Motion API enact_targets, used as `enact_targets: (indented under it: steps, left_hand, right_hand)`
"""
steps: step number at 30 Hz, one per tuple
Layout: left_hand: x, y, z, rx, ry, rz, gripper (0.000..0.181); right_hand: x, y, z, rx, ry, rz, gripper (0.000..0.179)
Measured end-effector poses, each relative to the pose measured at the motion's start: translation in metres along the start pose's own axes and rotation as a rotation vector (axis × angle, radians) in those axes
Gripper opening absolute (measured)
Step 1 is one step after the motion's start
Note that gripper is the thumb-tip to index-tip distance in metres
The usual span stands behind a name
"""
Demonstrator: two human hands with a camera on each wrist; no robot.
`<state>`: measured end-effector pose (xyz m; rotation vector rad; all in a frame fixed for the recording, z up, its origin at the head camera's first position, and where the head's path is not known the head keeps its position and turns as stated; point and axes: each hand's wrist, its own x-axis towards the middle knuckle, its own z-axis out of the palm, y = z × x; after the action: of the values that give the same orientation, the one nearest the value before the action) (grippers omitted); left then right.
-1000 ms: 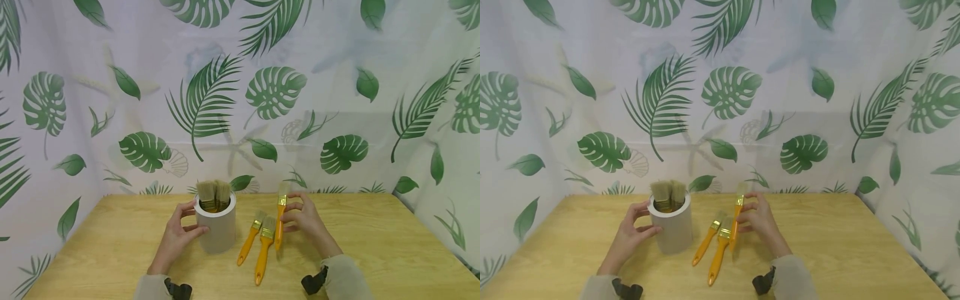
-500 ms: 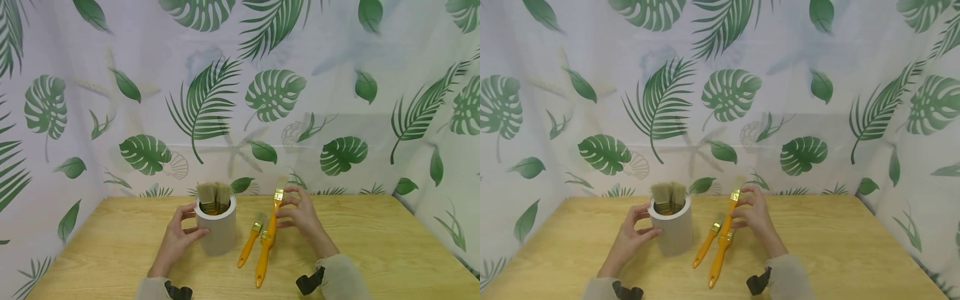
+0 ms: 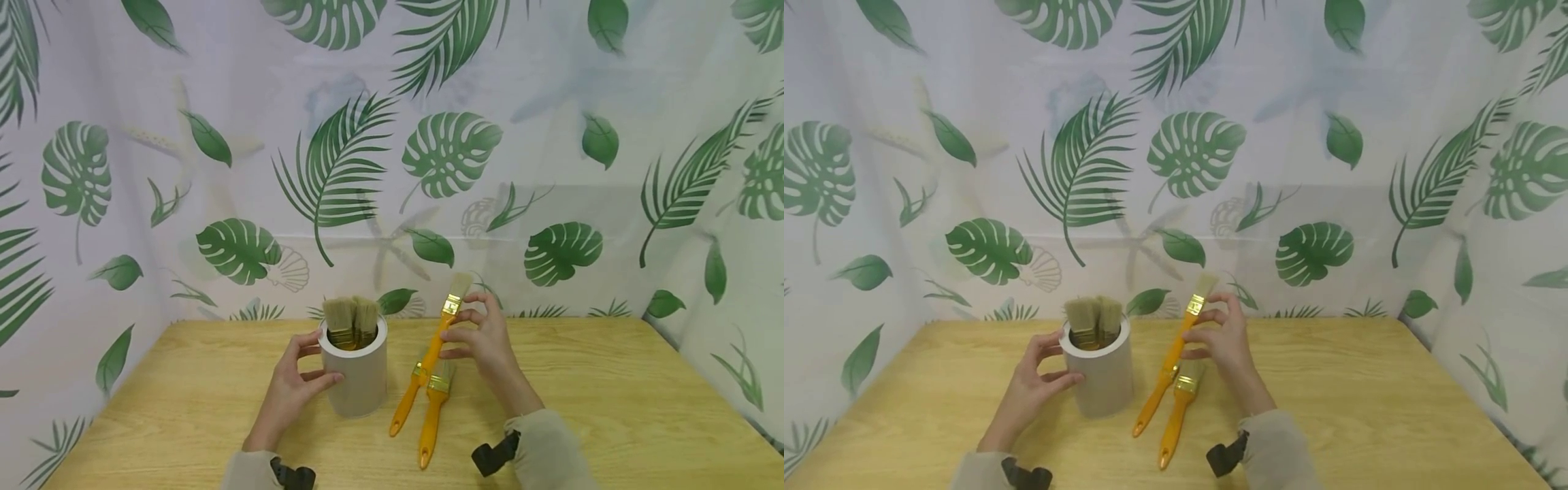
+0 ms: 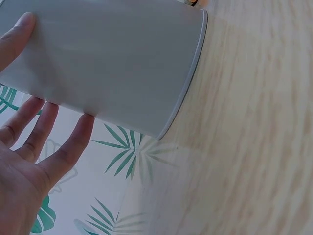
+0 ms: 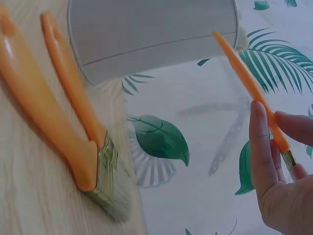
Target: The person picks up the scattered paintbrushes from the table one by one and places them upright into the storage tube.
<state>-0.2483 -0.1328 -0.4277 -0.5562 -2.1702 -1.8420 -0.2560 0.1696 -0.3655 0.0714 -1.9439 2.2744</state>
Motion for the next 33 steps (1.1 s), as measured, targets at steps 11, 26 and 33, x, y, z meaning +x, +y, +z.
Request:
enact_targets:
  steps: [11,26,33]
  left_hand:
    - [0.002,0.000,0.000,0.002,0.005,-0.004,0.060]
    - [0.000,0.001,-0.002,0.001,0.004,-0.011,0.060]
    - [0.001,0.000,-0.001,0.011,0.002,-0.021,0.061]
  right_hand:
    - [0.004,-0.009,0.021,0.196,0.045,-0.119,0.056]
    - [0.004,-0.016,0.066,0.266,0.096,-0.237,0.060]
    - [0.001,-0.009,0.084,0.110,0.063,-0.329,0.058]
